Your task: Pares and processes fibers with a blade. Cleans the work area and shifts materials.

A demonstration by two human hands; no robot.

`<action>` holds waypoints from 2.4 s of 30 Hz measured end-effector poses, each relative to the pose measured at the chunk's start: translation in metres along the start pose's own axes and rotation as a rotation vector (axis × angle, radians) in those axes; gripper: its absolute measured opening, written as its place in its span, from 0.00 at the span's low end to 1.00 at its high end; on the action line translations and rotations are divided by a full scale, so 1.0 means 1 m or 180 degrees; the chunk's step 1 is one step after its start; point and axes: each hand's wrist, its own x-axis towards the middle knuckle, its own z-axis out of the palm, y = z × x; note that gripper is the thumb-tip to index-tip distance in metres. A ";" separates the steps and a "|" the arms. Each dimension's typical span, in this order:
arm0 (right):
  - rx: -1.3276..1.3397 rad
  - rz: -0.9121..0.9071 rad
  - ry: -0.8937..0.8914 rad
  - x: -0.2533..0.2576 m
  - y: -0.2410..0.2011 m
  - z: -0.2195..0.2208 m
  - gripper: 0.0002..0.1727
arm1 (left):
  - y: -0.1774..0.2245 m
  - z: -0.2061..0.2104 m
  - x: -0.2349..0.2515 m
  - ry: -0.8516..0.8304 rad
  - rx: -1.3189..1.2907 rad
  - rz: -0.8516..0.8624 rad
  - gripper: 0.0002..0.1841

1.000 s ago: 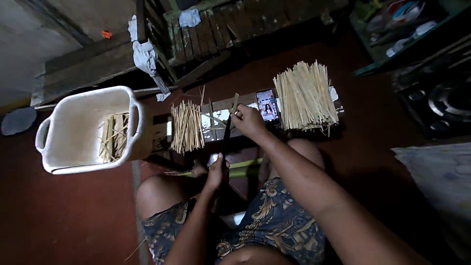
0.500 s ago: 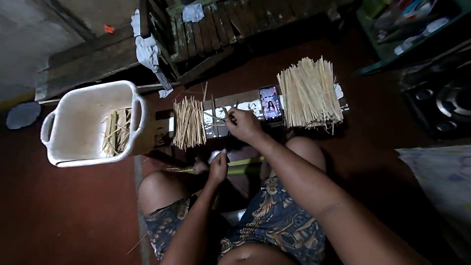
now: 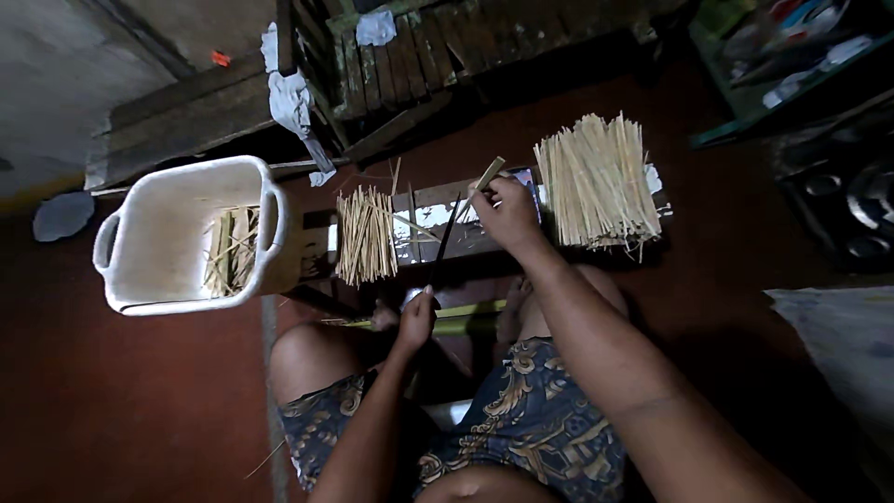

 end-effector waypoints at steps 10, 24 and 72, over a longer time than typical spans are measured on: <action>-0.0374 -0.0344 -0.0633 -0.005 0.000 0.013 0.13 | 0.023 -0.007 -0.011 0.0192 -0.0433 0.0064 0.32; -0.0572 -0.0356 -0.1211 -0.009 -0.009 0.016 0.14 | 0.121 0.000 -0.027 0.0373 -0.0281 0.1445 0.26; -0.0075 0.0217 -0.0671 -0.006 -0.010 -0.004 0.15 | 0.085 -0.012 -0.015 0.0312 0.0131 0.0695 0.29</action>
